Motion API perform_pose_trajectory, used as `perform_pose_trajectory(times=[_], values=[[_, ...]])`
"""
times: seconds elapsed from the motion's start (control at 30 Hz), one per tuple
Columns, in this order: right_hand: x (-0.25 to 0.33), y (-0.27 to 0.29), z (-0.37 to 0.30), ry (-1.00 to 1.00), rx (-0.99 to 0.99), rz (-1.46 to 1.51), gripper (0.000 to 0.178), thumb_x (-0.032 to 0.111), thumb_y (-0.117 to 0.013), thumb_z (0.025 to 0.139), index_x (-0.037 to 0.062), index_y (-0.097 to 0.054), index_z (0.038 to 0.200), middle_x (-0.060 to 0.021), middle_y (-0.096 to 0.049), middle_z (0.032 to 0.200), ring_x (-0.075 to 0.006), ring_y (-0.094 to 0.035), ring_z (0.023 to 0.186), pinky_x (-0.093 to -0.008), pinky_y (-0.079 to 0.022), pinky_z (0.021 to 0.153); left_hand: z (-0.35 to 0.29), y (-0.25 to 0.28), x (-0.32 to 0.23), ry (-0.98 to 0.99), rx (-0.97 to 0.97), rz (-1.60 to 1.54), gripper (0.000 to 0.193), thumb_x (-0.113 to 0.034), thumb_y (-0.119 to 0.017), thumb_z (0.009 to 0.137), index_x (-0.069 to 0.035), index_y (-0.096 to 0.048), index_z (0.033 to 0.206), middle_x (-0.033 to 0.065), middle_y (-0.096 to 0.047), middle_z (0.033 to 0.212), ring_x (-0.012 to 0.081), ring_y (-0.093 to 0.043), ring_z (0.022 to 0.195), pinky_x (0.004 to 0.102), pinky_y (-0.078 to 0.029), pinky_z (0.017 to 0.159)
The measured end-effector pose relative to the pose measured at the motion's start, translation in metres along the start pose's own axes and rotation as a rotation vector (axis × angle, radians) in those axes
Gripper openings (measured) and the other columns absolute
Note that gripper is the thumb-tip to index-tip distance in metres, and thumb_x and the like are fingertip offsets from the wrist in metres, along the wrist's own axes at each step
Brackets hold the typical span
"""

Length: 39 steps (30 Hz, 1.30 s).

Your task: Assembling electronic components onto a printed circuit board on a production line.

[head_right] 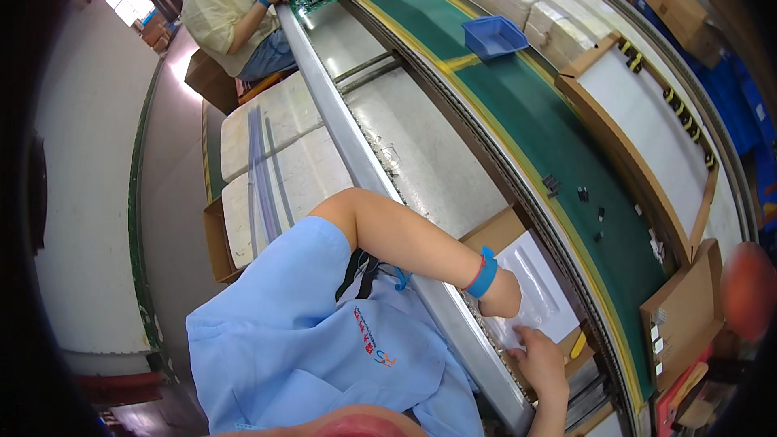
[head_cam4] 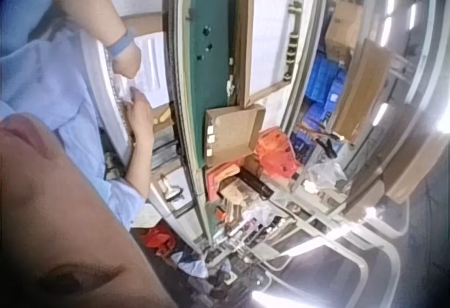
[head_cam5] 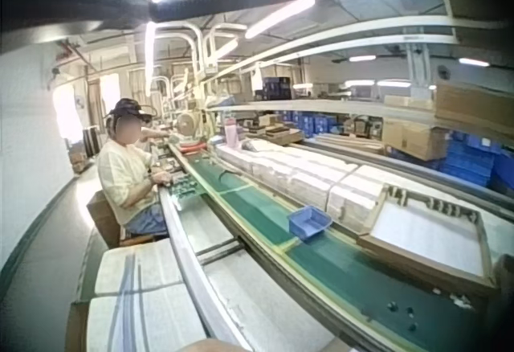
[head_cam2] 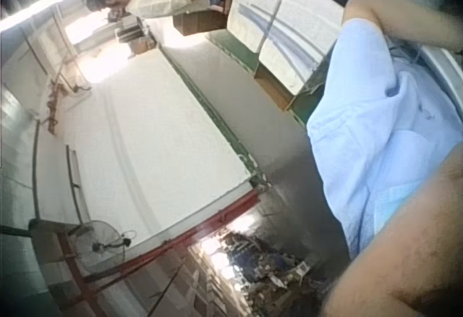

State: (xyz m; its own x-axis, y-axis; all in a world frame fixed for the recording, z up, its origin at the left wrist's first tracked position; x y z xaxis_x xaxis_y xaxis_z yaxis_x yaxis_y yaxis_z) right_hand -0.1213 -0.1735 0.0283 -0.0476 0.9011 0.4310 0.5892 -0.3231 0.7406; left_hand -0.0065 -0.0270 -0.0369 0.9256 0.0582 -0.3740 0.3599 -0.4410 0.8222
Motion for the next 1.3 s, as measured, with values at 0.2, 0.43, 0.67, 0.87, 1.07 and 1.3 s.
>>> perform_pose_trajectory(times=[0.2, 0.43, 0.67, 0.87, 1.07, 1.3], values=[[-0.002, 0.000, 0.003, -0.004, -0.004, -0.028, 0.043, 0.018, -0.075, 0.077, 0.0079, -0.063, 0.118, -0.0153, -0.068, 0.098, -0.0333, -0.066, 0.093, -0.0419, -0.052, 0.081, 0.002, 0.002, 0.003, -0.001, 0.012, -0.001, 0.021, -0.012, -0.069, 0.069, -0.002, -0.073, 0.087, 0.0194, -0.071, 0.089, 0.0374, -0.068, 0.084, 0.0477, -0.053, 0.070], [-0.003, -0.001, 0.003, 0.016, -0.029, -0.022, 0.045, 0.013, -0.076, 0.075, 0.0064, -0.065, 0.118, -0.0159, -0.069, 0.094, -0.0313, -0.068, 0.089, -0.0390, -0.052, 0.079, 0.010, -0.004, 0.007, 0.005, 0.033, -0.010, 0.023, -0.015, -0.071, 0.070, -0.001, -0.074, 0.088, 0.0193, -0.071, 0.091, 0.0373, -0.068, 0.086, 0.0476, -0.054, 0.071], [-0.003, 0.000, 0.004, 0.007, -0.018, -0.029, 0.045, 0.014, -0.076, 0.076, 0.0059, -0.064, 0.118, -0.0162, -0.068, 0.095, -0.0311, -0.067, 0.088, -0.0390, -0.052, 0.079, 0.013, -0.007, 0.009, 0.031, 0.057, -0.005, 0.022, -0.011, -0.069, 0.070, -0.001, -0.074, 0.088, 0.0194, -0.071, 0.091, 0.0372, -0.068, 0.086, 0.0476, -0.054, 0.071], [-0.003, 0.000, 0.004, -0.005, -0.018, -0.007, 0.045, 0.013, -0.077, 0.075, 0.0049, -0.064, 0.118, -0.0165, -0.068, 0.095, -0.0306, -0.067, 0.087, -0.0382, -0.052, 0.079, 0.009, -0.002, 0.006, 0.008, 0.048, 0.000, 0.024, -0.014, -0.071, 0.069, 0.000, -0.074, 0.088, 0.0200, -0.071, 0.090, 0.0375, -0.068, 0.085, 0.0480, -0.053, 0.070], [-0.008, -0.003, 0.006, 0.023, -0.033, 0.010, 0.046, 0.011, -0.077, 0.074, 0.0040, -0.064, 0.117, -0.0167, -0.068, 0.094, -0.0304, -0.068, 0.086, -0.0375, -0.052, 0.078, 0.010, -0.003, 0.007, -0.028, 0.026, 0.010, 0.026, -0.018, -0.073, 0.069, -0.001, -0.074, 0.088, 0.0198, -0.072, 0.088, 0.0373, -0.068, 0.084, 0.0479, -0.053, 0.070], [-0.006, 0.000, 0.006, -0.022, 0.017, 0.002, 0.043, 0.019, -0.075, 0.078, 0.0098, -0.064, 0.119, -0.0127, -0.069, 0.099, -0.0308, -0.067, 0.091, -0.0405, -0.052, 0.080, 0.010, -0.002, 0.006, -0.022, 0.033, -0.007, 0.024, -0.018, -0.072, 0.070, -0.001, -0.074, 0.088, 0.0196, -0.072, 0.089, 0.0369, -0.069, 0.084, 0.0480, -0.053, 0.071]])
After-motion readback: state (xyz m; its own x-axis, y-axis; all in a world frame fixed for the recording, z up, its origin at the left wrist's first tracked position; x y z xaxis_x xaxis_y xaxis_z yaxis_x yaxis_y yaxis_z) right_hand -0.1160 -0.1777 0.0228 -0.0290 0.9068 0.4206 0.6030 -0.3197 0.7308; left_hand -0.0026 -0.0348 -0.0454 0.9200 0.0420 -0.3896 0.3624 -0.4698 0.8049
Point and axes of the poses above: each hand's wrist, its own z-axis towards the middle knuckle, its own y-axis out of the back of the hand, x = y × z, the point moved 1 cm from there along z, towards the middle knuckle
